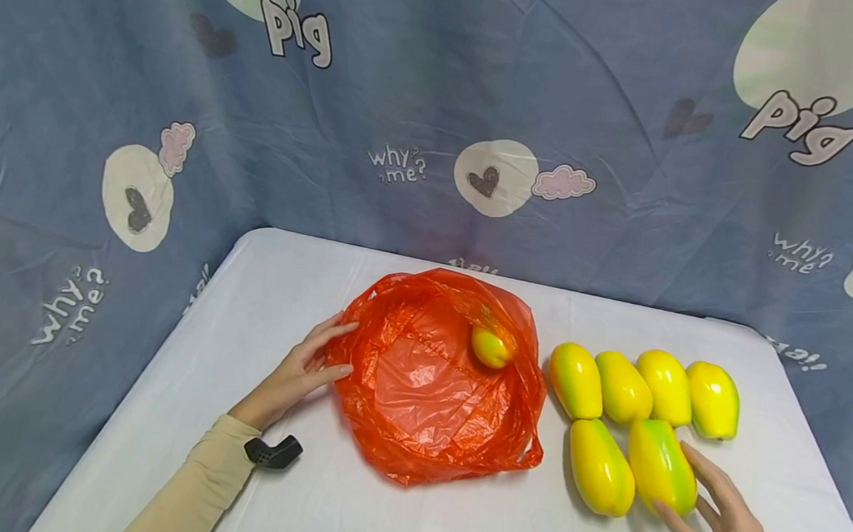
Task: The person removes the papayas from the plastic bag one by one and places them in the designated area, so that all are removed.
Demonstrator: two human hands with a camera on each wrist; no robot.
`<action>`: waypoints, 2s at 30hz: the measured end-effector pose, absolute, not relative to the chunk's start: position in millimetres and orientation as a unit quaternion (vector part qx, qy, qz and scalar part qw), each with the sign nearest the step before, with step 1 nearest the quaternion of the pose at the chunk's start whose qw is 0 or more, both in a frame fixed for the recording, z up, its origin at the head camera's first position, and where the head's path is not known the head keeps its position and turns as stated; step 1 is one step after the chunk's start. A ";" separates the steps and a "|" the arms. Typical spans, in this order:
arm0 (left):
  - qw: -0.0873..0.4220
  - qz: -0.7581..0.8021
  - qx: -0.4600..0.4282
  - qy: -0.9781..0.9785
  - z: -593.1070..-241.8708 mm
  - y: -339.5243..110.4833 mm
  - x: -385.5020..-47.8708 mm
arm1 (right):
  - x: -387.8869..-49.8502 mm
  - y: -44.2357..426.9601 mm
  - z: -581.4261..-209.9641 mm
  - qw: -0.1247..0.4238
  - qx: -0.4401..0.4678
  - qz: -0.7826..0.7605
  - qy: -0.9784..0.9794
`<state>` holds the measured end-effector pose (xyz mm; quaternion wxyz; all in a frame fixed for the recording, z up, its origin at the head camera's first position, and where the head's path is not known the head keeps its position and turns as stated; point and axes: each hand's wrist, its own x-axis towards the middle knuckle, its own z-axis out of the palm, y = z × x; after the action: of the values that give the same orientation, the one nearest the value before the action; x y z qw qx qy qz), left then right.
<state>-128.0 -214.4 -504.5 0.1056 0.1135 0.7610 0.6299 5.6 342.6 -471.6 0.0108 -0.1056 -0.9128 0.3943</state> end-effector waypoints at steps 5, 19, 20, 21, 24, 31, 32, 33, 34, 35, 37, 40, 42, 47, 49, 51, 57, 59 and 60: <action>0.104 0.628 0.113 0.763 -506.2 -215.5 -128.0 | 6.7 344.3 -477.2 -0.012 -0.105 0.386 -0.917; 0.103 0.633 0.114 0.759 -503.2 -214.5 -127.1 | 5.5 345.5 -483.3 -0.014 -0.094 0.374 -0.922; 0.103 0.634 0.114 0.758 -503.1 -214.4 -127.1 | 5.5 345.4 -483.3 -0.013 -0.093 0.375 -0.922; 0.104 0.634 0.114 0.758 -503.2 -214.4 -127.3 | 5.5 345.3 -483.2 -0.012 -0.092 0.376 -0.922; 0.104 0.636 0.114 0.756 -503.3 -214.5 -127.4 | 5.4 344.7 -482.9 -0.006 -0.089 0.378 -0.921; 0.105 0.634 0.113 0.757 -502.1 -214.0 -127.0 | 4.1 345.1 -483.6 -0.006 -0.099 0.371 -0.923; 0.105 0.634 0.113 0.757 -502.0 -213.9 -127.0 | 3.9 345.1 -483.7 -0.006 -0.100 0.370 -0.924; 0.105 0.634 0.113 0.757 -502.0 -213.8 -127.0 | 3.8 345.1 -483.5 -0.005 -0.099 0.369 -0.924; 0.105 0.635 0.114 0.757 -502.0 -213.6 -127.1 | 3.8 345.1 -482.9 -0.002 -0.096 0.368 -0.925; 0.105 0.635 0.114 0.757 -502.0 -213.5 -127.2 | 4.0 344.9 -482.3 0.003 -0.093 0.368 -0.925; 0.105 0.635 0.114 0.757 -502.1 -213.3 -127.3 | 4.4 344.8 -479.8 0.021 -0.080 0.374 -0.924; 0.105 0.635 0.113 0.757 -502.2 -213.1 -127.8 | 5.0 343.7 -475.1 0.060 -0.057 0.386 -0.919; 0.105 0.635 0.113 0.757 -502.0 -212.9 -128.2 | 4.4 342.4 -471.6 0.088 -0.043 0.393 -0.914; 0.105 0.638 0.116 0.754 -501.3 -212.3 -129.0 | -1.4 336.1 -462.6 0.156 -0.042 0.389 -0.907; 0.105 0.639 0.117 0.753 -501.3 -212.3 -129.2 | -4.9 332.7 -457.4 0.175 -0.051 0.384 -0.905; 0.105 0.640 0.118 0.752 -501.6 -212.4 -129.4 | -8.7 328.6 -450.6 0.186 -0.064 0.377 -0.905; 0.103 0.635 0.117 0.756 -502.0 -212.8 -129.5 | -23.6 309.4 -424.8 0.206 -0.109 0.382 -0.894; 0.103 0.631 0.114 0.761 -501.7 -213.1 -129.3 | -28.9 300.9 -416.5 0.214 -0.103 0.395 -0.888; 0.103 0.628 0.114 0.763 -501.8 -213.4 -129.4 | -31.6 296.7 -413.0 0.216 -0.095 0.399 -0.886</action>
<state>-129.4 -213.4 -501.8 0.1031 0.1139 0.7628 0.6282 -31.6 296.7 -413.0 0.2165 -0.0949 -0.8860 0.3989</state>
